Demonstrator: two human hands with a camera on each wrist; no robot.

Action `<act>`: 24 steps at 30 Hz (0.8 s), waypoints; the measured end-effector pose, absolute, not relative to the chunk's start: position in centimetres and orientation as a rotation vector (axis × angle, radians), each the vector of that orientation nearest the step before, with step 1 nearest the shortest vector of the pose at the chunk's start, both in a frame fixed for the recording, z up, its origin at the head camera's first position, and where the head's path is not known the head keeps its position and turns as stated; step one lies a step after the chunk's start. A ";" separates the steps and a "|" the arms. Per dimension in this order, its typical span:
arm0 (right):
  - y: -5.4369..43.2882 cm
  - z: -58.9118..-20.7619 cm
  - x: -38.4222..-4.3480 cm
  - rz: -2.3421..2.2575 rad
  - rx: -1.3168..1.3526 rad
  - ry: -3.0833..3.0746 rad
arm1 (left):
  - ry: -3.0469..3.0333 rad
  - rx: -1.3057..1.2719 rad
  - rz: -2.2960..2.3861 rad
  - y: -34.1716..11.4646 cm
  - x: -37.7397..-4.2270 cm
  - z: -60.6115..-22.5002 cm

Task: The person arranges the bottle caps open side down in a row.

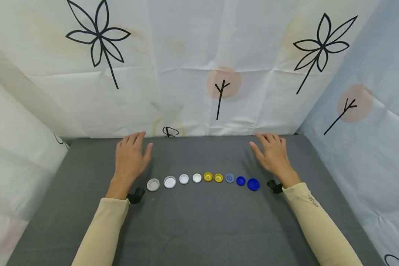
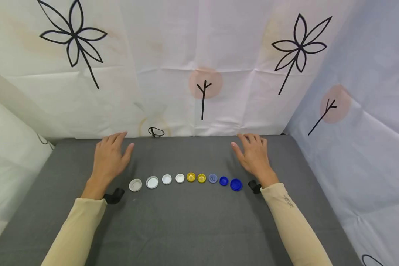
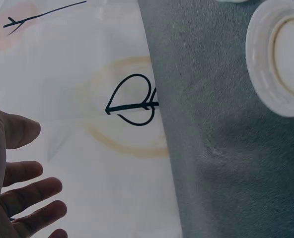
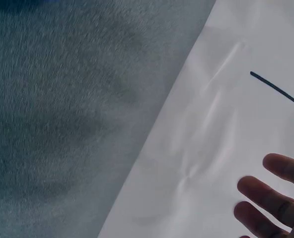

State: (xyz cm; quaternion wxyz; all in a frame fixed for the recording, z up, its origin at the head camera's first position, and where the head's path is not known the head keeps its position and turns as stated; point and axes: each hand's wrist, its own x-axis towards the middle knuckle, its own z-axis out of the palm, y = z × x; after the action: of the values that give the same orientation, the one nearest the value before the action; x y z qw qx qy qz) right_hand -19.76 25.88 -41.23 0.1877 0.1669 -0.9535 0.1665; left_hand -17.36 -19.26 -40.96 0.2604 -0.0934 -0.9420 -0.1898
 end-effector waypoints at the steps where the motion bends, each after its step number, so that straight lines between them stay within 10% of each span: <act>1: 25.8 -41.2 -19.6 0.483 0.473 -2.687 | -2.556 -0.250 -0.544 -19.3 -17.2 -41.1; 24: 16.6 -43.9 -16.1 1.120 0.718 -2.725 | -2.661 -0.269 -1.276 -21.3 -13.9 -45.4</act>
State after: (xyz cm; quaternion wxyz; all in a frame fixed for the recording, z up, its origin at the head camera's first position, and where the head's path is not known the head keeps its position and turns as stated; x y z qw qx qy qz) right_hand -16.13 16.55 -43.95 0.0546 0.2364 -0.8974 0.3687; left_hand -13.85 -21.34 -45.42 0.0892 -0.0905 -0.8944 -0.4289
